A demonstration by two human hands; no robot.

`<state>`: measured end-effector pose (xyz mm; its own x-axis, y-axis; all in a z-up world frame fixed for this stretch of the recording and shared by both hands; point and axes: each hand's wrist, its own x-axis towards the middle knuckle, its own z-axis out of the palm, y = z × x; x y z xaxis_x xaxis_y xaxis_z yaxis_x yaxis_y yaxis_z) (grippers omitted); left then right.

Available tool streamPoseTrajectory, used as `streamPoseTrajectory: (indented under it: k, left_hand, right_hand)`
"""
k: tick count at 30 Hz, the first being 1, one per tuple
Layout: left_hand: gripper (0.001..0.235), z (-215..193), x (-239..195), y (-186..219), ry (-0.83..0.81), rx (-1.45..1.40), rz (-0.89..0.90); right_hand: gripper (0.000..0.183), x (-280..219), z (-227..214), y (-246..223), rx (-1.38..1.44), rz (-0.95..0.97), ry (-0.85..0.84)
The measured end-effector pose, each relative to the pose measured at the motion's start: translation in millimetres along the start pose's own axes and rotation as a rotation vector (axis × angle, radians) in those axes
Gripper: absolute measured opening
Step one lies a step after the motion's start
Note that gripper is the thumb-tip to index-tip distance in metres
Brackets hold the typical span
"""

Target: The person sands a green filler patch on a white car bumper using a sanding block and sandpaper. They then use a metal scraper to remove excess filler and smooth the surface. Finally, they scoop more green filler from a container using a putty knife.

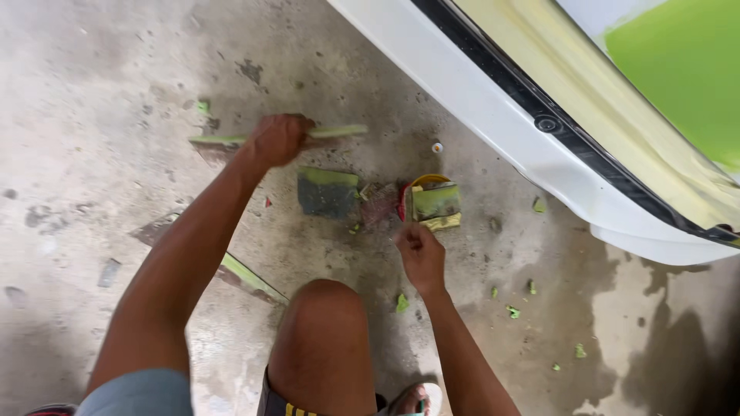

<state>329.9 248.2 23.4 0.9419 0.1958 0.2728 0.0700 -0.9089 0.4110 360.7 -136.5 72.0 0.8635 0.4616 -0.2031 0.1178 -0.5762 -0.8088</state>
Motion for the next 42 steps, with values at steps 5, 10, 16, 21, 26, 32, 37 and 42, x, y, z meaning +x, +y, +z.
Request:
streamPoseTrajectory:
  k: [5, 10, 16, 21, 26, 32, 37, 42]
  left_hand:
    - [0.018, -76.5, -26.5, 86.6, -0.282, -0.084, 0.162]
    - [0.005, -107.7, -87.5, 128.4, 0.101, -0.044, 0.031]
    - [0.084, -129.5, -122.3, 200.2, 0.468, -1.249, -1.082]
    - [0.013, -52.2, -188.1, 106.2, 0.609, -1.118, -0.701]
    - [0.024, -191.5, -143.5, 171.4, 0.59, -1.122, -0.65]
    - [0.012, -261.5, -143.5, 209.8, 0.598, -1.15, -0.68]
    - [0.021, -293.7, -144.7, 262.2, 0.713, -1.349, -0.821]
    - [0.042, -280.7, -149.7, 299.6, 0.556, -1.359, -0.862]
  right_hand:
    - [0.06, 24.1, 34.4, -104.6, 0.362, -0.194, -0.102]
    - [0.017, 22.2, 67.4, -76.0, 0.649, -0.108, -0.128]
    - [0.028, -28.1, 113.2, -94.1, 1.103, 0.347, -0.135]
    - [0.043, 7.8, 124.6, -25.0, -0.053, -0.155, 0.257]
    - [0.058, 36.5, 109.8, 2.9, -0.646, -0.274, 0.22]
    - [0.038, 27.4, 88.2, 18.3, -0.523, -0.382, 0.135]
    - [0.056, -64.9, 19.6, -46.4, 0.279, -0.055, 0.028]
    - [0.028, -175.4, -15.3, -92.7, 0.709, 0.56, -0.407]
